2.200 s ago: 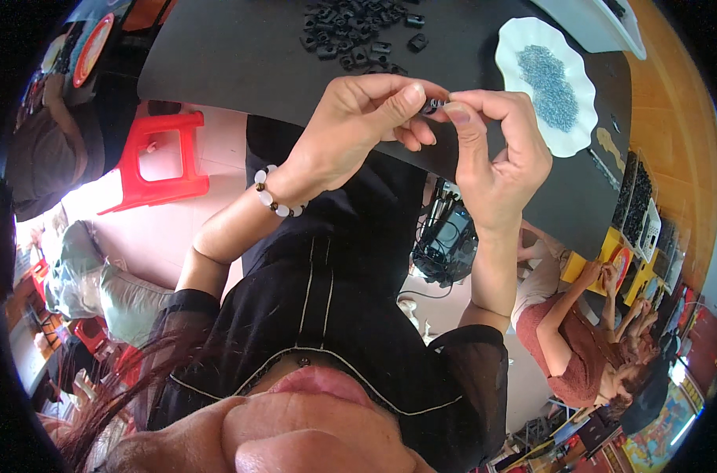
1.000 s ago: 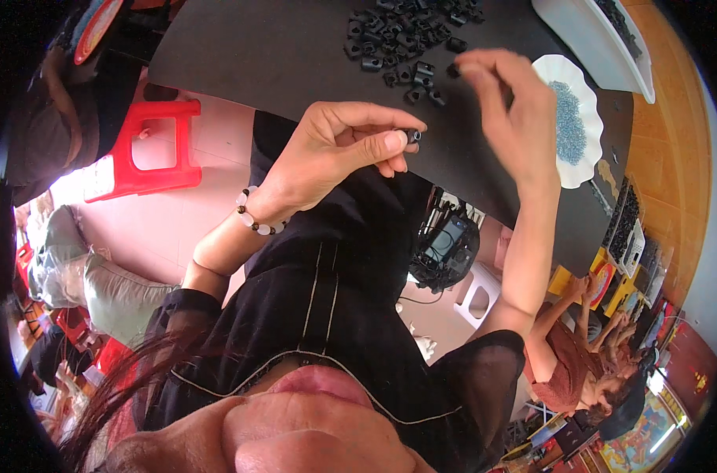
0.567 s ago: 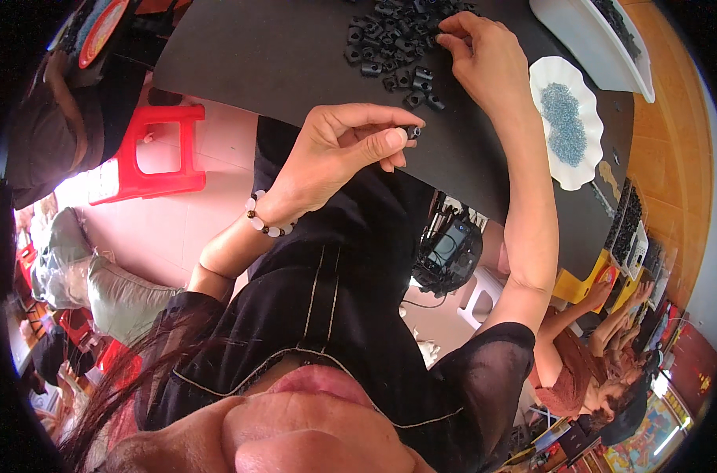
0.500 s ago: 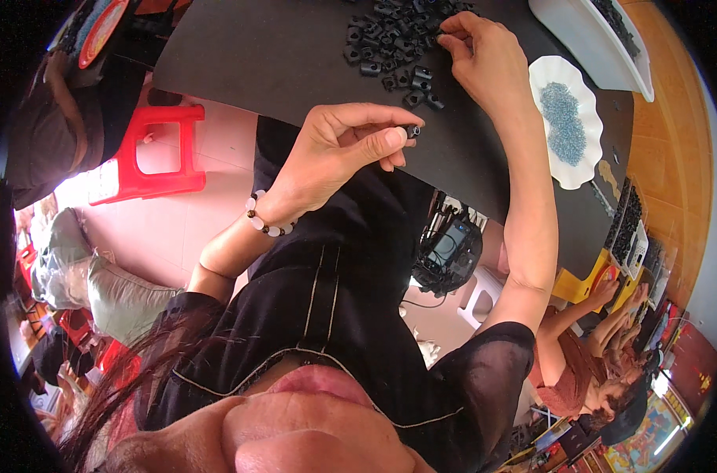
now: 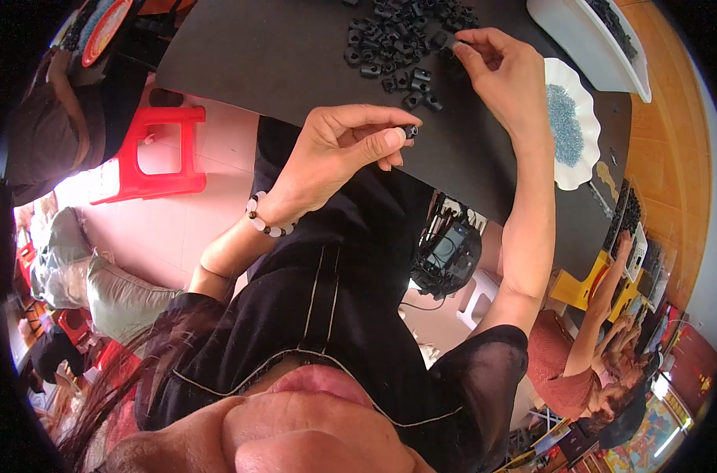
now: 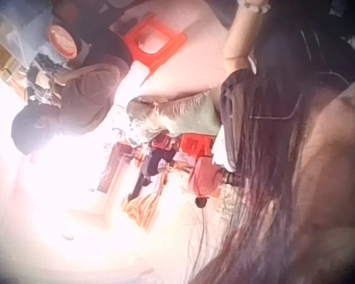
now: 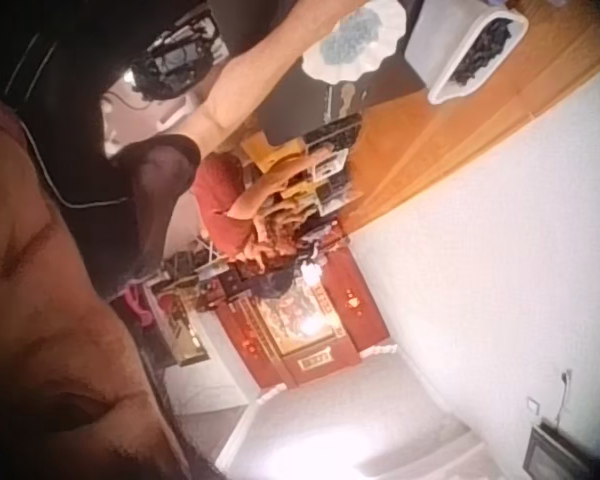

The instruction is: The person assembles plastic cord locks by picking up springs and plastic lock components and fitting the springs and lock parts together by hand.

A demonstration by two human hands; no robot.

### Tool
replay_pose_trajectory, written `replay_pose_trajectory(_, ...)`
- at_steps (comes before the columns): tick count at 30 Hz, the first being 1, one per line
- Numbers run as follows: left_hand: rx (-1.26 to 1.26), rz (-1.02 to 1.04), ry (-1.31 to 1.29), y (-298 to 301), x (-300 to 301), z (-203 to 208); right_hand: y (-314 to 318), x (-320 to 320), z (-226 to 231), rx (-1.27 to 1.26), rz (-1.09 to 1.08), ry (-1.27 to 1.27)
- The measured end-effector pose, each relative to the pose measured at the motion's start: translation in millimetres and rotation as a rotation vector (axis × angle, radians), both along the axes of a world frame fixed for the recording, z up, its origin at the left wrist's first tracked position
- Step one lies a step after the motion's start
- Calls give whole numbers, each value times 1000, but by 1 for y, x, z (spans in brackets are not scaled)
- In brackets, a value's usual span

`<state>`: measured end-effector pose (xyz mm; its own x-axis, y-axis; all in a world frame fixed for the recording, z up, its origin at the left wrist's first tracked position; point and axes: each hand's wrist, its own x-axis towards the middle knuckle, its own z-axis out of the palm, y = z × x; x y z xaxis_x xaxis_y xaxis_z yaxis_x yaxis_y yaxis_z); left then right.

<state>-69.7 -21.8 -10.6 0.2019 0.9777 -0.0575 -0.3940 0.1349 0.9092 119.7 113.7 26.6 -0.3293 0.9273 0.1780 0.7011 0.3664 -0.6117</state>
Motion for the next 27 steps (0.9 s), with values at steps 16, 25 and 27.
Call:
replay_pose_trajectory(16, -2, -1, -30, 5, 12, 4, -70, 11, 14, -203, 80, 578)
replay_pose_trajectory(25, 110, 50, 22, 4, 25, 1, -100, 20, 1, -227, 59, 784)
replay_pose_trajectory(27, 111, 68, -2, 3, 28, 0, -105, 17, -1, -257, 62, 846)
